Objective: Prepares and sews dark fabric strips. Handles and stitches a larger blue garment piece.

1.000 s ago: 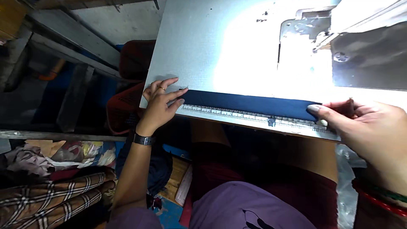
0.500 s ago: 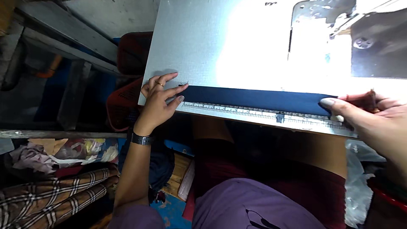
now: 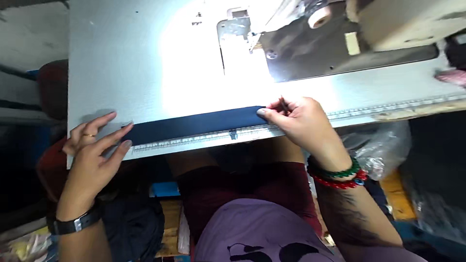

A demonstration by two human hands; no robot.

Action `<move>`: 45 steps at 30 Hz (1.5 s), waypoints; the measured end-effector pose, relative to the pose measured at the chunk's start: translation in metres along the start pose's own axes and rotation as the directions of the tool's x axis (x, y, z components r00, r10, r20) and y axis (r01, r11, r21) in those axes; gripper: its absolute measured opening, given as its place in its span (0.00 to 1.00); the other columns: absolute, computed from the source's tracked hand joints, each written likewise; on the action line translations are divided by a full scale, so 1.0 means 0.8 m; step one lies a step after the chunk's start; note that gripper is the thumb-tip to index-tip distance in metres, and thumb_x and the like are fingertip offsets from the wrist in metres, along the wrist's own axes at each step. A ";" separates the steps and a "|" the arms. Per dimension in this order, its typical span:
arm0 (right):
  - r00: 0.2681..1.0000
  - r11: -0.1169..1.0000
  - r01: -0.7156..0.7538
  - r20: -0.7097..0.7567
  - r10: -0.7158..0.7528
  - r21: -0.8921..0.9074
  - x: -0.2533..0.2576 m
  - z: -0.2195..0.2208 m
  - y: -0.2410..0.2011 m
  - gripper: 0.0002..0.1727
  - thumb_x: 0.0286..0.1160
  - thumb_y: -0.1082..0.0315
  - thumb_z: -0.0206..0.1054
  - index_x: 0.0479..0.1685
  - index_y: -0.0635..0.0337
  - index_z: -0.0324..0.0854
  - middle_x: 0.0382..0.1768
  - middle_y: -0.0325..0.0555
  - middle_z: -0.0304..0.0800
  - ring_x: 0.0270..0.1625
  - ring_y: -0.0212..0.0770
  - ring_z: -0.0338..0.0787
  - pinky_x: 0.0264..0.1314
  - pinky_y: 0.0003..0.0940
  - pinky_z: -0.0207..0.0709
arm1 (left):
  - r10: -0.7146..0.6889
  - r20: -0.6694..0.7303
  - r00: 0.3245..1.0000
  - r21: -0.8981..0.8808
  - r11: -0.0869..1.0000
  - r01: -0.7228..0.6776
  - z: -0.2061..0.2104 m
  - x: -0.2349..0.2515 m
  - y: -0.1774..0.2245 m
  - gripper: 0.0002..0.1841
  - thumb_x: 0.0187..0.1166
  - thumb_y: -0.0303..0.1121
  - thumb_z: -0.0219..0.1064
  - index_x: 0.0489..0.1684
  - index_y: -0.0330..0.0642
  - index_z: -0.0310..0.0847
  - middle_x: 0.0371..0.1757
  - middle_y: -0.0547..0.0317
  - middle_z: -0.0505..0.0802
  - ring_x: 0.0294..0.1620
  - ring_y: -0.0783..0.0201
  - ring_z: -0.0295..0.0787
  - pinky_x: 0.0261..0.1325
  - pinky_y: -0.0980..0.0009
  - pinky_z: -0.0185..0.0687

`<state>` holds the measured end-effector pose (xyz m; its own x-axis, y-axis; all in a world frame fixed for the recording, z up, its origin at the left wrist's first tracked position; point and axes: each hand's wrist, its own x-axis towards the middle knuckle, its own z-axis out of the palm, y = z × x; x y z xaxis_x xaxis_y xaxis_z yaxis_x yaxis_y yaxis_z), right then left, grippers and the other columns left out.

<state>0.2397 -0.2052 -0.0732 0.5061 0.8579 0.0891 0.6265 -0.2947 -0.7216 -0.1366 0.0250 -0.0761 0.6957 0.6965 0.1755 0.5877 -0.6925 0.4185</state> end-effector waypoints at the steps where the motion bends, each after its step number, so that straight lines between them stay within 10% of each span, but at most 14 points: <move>1: 1.000 1.000 -0.005 0.000 0.005 -0.001 0.000 0.000 0.000 0.09 0.79 0.57 0.70 0.36 0.51 0.84 0.23 0.33 0.81 0.22 0.26 0.76 0.23 0.25 0.67 | -0.007 0.005 1.000 -0.001 1.000 0.007 0.000 0.000 -0.001 0.23 0.80 0.56 0.62 0.67 0.61 0.90 0.87 0.62 0.74 0.88 0.48 0.56 0.80 0.39 0.47; 24: 0.999 0.994 0.046 -0.019 -0.048 -0.098 -0.001 0.005 0.005 0.11 0.80 0.55 0.70 0.35 0.52 0.86 0.23 0.34 0.77 0.25 0.31 0.75 0.27 0.31 0.66 | -0.026 0.034 0.999 0.030 0.999 0.025 -0.008 0.003 0.001 0.27 0.78 0.61 0.62 0.67 0.58 0.90 0.85 0.58 0.76 0.89 0.49 0.59 0.82 0.38 0.47; 27: 0.998 0.992 0.056 -0.023 -0.059 -0.111 0.000 0.006 0.004 0.11 0.79 0.56 0.70 0.36 0.54 0.86 0.24 0.36 0.80 0.26 0.32 0.77 0.28 0.33 0.69 | -0.039 -0.074 0.997 0.064 0.997 0.044 -0.012 0.015 0.053 0.28 0.82 0.57 0.60 0.70 0.49 0.87 0.85 0.47 0.75 0.89 0.45 0.60 0.84 0.39 0.49; 30: 0.997 0.991 0.065 -0.032 -0.069 -0.117 -0.001 0.007 0.004 0.11 0.79 0.56 0.70 0.37 0.54 0.87 0.25 0.36 0.80 0.27 0.34 0.78 0.29 0.34 0.70 | 0.151 -0.182 0.972 -0.051 0.985 -0.163 0.020 0.041 0.143 0.21 0.89 0.43 0.59 0.68 0.37 0.85 0.82 0.43 0.77 0.89 0.48 0.62 0.90 0.50 0.51; 34: 0.998 0.990 0.054 -0.019 -0.057 -0.130 -0.001 0.007 0.004 0.12 0.79 0.55 0.69 0.38 0.54 0.87 0.27 0.37 0.82 0.29 0.35 0.80 0.31 0.35 0.72 | 0.495 0.070 0.866 -0.156 0.863 -0.481 0.102 0.060 0.213 0.24 0.91 0.48 0.53 0.76 0.47 0.82 0.84 0.49 0.78 0.92 0.47 0.59 0.90 0.27 0.35; 45: 0.998 0.989 0.057 -0.010 -0.058 -0.134 0.000 0.006 0.004 0.12 0.81 0.55 0.67 0.39 0.54 0.86 0.26 0.37 0.81 0.29 0.35 0.81 0.30 0.35 0.72 | 0.531 0.233 0.815 -0.069 0.845 -0.531 0.129 0.057 0.213 0.26 0.91 0.54 0.50 0.80 0.57 0.79 0.87 0.56 0.75 0.94 0.49 0.56 0.86 0.21 0.33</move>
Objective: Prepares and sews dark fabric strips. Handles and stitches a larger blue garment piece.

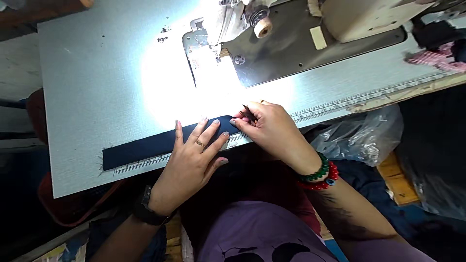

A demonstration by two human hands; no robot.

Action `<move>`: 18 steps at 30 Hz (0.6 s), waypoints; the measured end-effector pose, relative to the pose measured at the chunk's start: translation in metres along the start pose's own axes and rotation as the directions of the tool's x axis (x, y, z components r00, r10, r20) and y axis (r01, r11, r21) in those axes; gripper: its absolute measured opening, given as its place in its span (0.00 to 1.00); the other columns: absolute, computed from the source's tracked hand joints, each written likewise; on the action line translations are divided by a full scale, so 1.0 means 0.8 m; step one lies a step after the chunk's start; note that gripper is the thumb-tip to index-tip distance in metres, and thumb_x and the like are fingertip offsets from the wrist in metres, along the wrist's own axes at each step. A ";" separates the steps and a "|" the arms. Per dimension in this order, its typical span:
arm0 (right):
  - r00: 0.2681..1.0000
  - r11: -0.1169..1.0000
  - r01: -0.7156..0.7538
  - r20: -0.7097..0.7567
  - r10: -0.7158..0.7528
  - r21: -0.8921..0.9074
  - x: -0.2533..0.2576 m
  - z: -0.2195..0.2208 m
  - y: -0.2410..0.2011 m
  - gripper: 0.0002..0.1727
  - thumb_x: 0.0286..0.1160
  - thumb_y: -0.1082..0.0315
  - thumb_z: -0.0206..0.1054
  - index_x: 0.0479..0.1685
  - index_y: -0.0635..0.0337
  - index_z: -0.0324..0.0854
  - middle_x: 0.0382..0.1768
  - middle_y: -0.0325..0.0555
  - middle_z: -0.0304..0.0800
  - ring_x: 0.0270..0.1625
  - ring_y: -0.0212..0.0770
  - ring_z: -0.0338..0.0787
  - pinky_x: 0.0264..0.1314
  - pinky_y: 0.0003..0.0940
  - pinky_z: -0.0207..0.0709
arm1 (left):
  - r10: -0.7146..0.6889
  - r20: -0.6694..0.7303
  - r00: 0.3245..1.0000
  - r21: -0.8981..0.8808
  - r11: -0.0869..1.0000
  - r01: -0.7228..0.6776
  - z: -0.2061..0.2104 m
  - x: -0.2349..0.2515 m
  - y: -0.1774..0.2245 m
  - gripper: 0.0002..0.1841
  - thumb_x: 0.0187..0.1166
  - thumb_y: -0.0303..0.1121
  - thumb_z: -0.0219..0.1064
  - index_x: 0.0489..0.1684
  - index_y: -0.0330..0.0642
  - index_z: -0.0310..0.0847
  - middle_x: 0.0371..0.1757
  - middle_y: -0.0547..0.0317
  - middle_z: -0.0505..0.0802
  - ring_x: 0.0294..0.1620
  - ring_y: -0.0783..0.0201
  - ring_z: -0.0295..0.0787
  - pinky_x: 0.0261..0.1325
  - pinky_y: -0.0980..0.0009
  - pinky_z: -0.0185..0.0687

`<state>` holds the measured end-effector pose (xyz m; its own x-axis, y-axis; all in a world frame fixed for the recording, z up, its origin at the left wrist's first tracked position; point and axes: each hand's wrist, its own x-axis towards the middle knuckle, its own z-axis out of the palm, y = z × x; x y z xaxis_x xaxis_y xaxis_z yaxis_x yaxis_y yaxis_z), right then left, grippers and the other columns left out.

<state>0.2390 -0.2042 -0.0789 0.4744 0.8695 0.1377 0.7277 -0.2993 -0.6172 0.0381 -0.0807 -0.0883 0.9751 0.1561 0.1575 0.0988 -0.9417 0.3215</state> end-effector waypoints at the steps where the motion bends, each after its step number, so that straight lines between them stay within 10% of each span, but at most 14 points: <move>1: 1.000 1.000 0.002 0.000 -0.002 -0.005 0.000 0.000 0.000 0.13 0.81 0.54 0.67 0.38 0.54 0.86 0.26 0.37 0.80 0.29 0.35 0.80 0.29 0.35 0.71 | 0.001 0.002 1.000 0.004 1.000 -0.001 0.000 0.000 0.000 0.26 0.91 0.54 0.50 0.80 0.57 0.79 0.87 0.56 0.75 0.94 0.49 0.56 0.86 0.21 0.33; 14: 0.997 0.997 0.077 -0.012 -0.077 0.015 0.054 -0.028 0.008 0.10 0.80 0.66 0.69 0.34 0.64 0.83 0.25 0.50 0.79 0.27 0.47 0.80 0.28 0.46 0.72 | 0.043 0.114 0.993 0.039 0.998 -0.047 -0.020 0.072 -0.050 0.33 0.88 0.63 0.45 0.87 0.60 0.71 0.90 0.57 0.70 0.95 0.50 0.52 0.85 0.19 0.31; 18: 0.999 1.000 0.017 0.034 -0.017 0.013 0.140 -0.021 0.041 0.16 0.78 0.58 0.70 0.35 0.64 0.84 0.31 0.51 0.85 0.37 0.47 0.86 0.42 0.49 0.78 | -0.002 0.125 0.992 0.033 0.999 -0.002 -0.031 0.111 -0.066 0.34 0.88 0.61 0.47 0.89 0.56 0.68 0.93 0.56 0.66 0.95 0.48 0.50 0.83 0.19 0.32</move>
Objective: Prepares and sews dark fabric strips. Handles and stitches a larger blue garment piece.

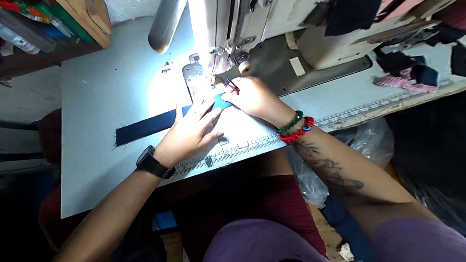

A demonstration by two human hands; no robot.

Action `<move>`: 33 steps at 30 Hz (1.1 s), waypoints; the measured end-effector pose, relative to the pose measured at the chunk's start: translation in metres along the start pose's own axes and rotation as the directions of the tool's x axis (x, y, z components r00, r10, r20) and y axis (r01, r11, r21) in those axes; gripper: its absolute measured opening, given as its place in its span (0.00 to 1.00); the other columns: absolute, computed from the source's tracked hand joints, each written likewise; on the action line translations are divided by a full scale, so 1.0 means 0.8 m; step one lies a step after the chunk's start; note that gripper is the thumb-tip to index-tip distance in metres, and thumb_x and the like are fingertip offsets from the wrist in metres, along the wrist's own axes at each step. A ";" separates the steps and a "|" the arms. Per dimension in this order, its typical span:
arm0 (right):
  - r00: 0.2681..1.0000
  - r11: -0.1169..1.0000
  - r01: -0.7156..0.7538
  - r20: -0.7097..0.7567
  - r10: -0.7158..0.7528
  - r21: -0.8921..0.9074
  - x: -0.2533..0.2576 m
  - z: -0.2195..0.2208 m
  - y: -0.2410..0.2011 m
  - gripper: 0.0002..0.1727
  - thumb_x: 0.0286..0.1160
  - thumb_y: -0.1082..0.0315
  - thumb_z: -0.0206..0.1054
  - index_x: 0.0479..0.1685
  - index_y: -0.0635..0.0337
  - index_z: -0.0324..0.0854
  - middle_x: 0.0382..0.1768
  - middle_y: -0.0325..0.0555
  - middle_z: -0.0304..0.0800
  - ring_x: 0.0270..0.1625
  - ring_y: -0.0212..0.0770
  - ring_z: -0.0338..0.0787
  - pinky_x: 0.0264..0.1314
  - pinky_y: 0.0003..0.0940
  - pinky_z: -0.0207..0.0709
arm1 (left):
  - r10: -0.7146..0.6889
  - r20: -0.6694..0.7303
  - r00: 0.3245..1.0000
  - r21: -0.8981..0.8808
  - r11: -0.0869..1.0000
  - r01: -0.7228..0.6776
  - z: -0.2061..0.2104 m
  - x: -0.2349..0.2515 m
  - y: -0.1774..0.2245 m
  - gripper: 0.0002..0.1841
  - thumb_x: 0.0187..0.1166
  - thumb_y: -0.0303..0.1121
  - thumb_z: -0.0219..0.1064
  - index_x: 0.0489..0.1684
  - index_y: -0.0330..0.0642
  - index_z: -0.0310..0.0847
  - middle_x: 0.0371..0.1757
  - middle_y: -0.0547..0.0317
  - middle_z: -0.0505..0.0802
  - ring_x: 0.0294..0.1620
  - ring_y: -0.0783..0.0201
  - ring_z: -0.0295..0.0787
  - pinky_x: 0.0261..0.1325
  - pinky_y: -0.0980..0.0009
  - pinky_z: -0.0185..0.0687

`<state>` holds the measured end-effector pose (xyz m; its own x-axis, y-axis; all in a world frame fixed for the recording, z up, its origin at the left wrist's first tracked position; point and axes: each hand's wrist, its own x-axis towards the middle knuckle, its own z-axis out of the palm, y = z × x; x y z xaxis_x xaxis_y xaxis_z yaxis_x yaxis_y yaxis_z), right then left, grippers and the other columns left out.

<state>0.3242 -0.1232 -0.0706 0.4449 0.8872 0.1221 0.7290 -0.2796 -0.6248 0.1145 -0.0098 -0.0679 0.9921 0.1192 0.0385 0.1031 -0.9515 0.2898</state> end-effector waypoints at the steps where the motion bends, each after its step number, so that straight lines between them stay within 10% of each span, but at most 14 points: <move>1: 1.000 1.000 0.002 -0.011 -0.002 0.012 0.008 -0.001 0.003 0.16 0.78 0.58 0.71 0.39 0.65 0.85 0.35 0.53 0.87 0.41 0.48 0.86 0.47 0.50 0.79 | 0.001 -0.006 1.000 0.002 1.000 -0.001 -0.001 0.006 -0.004 0.34 0.88 0.61 0.47 0.89 0.55 0.68 0.93 0.55 0.65 0.95 0.48 0.49 0.83 0.18 0.30; 9: 0.880 0.860 0.462 -0.009 -0.475 -0.218 -0.035 -0.006 0.032 0.20 0.71 0.72 0.63 0.61 0.52 0.91 0.69 0.45 0.90 0.62 0.48 0.92 0.60 0.47 0.85 | 0.028 -0.042 0.999 0.038 0.999 -0.026 0.006 0.017 -0.026 0.33 0.88 0.62 0.46 0.88 0.59 0.68 0.93 0.59 0.64 0.96 0.54 0.49 0.86 0.23 0.35; 33: 0.875 0.845 0.469 0.001 -0.485 -0.257 -0.025 0.000 0.042 0.18 0.76 0.71 0.64 0.60 0.52 0.92 0.69 0.39 0.90 0.61 0.47 0.93 0.58 0.43 0.85 | -0.006 -0.045 0.999 0.029 1.000 0.008 0.007 0.024 -0.034 0.32 0.88 0.61 0.45 0.89 0.62 0.67 0.93 0.61 0.65 0.96 0.53 0.46 0.85 0.20 0.27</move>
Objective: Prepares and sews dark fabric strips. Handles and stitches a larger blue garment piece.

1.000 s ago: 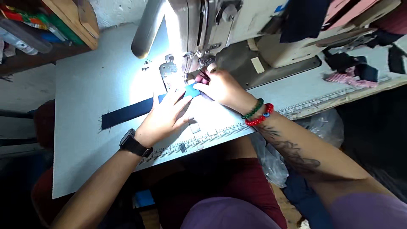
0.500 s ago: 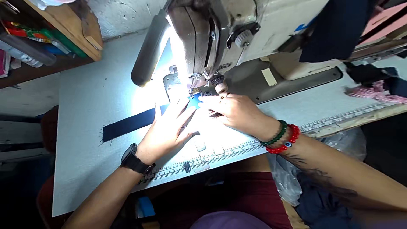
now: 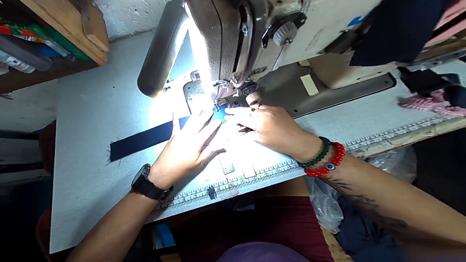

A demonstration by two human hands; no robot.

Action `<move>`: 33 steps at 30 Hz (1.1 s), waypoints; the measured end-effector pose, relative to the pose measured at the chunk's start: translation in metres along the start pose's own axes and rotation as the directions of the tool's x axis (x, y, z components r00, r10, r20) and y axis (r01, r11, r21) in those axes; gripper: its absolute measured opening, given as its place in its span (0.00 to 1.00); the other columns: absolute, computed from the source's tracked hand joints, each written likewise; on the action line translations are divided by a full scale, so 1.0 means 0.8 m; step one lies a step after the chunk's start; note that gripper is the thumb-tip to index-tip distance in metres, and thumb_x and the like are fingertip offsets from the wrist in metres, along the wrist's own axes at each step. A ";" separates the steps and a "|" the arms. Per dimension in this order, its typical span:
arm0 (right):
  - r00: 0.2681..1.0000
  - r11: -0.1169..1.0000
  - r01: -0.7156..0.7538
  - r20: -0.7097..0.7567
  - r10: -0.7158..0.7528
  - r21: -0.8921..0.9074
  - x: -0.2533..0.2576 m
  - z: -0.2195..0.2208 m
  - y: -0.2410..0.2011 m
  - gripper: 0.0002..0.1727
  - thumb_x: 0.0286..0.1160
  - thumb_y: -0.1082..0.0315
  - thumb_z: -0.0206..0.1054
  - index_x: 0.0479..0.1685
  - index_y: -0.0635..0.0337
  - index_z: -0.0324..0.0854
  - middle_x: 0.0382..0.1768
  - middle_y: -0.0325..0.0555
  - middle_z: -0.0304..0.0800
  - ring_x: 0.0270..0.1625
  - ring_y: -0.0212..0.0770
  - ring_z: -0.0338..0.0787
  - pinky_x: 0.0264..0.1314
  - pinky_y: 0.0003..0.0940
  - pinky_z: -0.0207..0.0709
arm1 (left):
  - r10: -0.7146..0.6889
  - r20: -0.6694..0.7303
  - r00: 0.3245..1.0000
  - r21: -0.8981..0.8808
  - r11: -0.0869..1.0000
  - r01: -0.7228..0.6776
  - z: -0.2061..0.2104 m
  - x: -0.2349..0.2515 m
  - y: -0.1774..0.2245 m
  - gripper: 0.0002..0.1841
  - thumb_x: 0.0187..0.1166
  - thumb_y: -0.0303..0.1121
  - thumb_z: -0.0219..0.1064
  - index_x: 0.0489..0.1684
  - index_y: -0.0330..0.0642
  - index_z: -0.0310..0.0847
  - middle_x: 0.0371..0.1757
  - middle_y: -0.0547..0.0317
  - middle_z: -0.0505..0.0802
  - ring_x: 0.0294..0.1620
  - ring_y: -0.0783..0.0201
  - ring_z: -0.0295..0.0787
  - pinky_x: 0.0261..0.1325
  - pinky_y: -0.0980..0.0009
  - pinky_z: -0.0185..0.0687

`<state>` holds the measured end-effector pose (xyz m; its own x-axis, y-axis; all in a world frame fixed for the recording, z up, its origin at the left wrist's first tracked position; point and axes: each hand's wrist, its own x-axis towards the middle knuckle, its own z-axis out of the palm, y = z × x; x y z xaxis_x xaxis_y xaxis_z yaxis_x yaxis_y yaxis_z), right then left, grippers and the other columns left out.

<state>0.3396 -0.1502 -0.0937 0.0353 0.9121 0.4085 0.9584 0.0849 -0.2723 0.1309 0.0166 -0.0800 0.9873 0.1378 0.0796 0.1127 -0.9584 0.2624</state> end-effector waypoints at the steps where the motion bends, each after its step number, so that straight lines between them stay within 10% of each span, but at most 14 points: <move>1: 1.000 1.000 0.001 0.002 -0.001 -0.004 0.000 0.001 0.000 0.18 0.76 0.71 0.64 0.61 0.52 0.92 0.70 0.39 0.90 0.60 0.47 0.92 0.57 0.43 0.85 | 0.004 -0.008 1.000 -0.004 1.000 -0.004 0.000 0.000 -0.001 0.32 0.88 0.61 0.46 0.89 0.61 0.68 0.93 0.60 0.66 0.96 0.53 0.46 0.85 0.20 0.26; 12: 0.996 0.995 -0.075 -0.056 0.072 -0.064 -0.032 -0.037 -0.009 0.18 0.81 0.67 0.62 0.65 0.48 0.89 0.74 0.44 0.86 0.64 0.49 0.91 0.57 0.48 0.86 | 0.016 0.003 1.000 0.025 1.000 -0.016 -0.001 0.001 -0.002 0.34 0.88 0.62 0.45 0.89 0.60 0.67 0.93 0.58 0.65 0.96 0.51 0.46 0.85 0.19 0.26; 15: 0.915 0.959 -0.244 -0.362 0.178 -0.145 -0.100 -0.094 0.026 0.14 0.85 0.68 0.61 0.57 0.65 0.88 0.62 0.61 0.90 0.58 0.52 0.92 0.57 0.45 0.87 | 0.014 0.017 1.000 0.040 0.999 -0.015 -0.001 0.002 -0.003 0.33 0.88 0.62 0.44 0.90 0.62 0.66 0.94 0.58 0.64 0.97 0.53 0.43 0.86 0.21 0.25; 19: 0.749 0.768 -0.619 -0.418 0.515 -0.164 -0.164 -0.146 0.108 0.26 0.94 0.57 0.49 0.81 0.66 0.70 0.76 0.72 0.74 0.68 0.65 0.83 0.71 0.58 0.76 | 0.023 0.017 1.000 0.043 0.999 -0.024 -0.001 0.001 -0.002 0.32 0.88 0.58 0.45 0.90 0.60 0.66 0.93 0.57 0.63 0.97 0.51 0.44 0.86 0.21 0.24; 28: 0.744 0.749 -0.641 -0.376 0.552 -0.169 -0.186 -0.117 0.116 0.22 0.90 0.57 0.58 0.61 0.70 0.84 0.64 0.71 0.84 0.65 0.69 0.85 0.68 0.65 0.75 | 0.024 -0.006 1.000 0.050 0.998 -0.024 -0.002 0.004 -0.002 0.34 0.87 0.61 0.47 0.88 0.56 0.69 0.92 0.56 0.67 0.96 0.50 0.48 0.86 0.22 0.25; 33: 0.754 0.790 -0.581 -0.495 0.431 -0.197 -0.180 -0.120 0.095 0.23 0.92 0.63 0.53 0.78 0.64 0.75 0.79 0.69 0.73 0.73 0.63 0.81 0.75 0.52 0.74 | 0.020 0.011 1.000 0.062 0.998 -0.021 -0.003 0.004 -0.002 0.34 0.87 0.62 0.46 0.89 0.58 0.68 0.92 0.56 0.67 0.96 0.50 0.47 0.86 0.21 0.25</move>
<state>0.4348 -0.3135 -0.0894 0.5801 0.5256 0.6223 0.7921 -0.5421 -0.2805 0.1337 0.0191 -0.0776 0.9905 0.1159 0.0740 0.0990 -0.9746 0.2009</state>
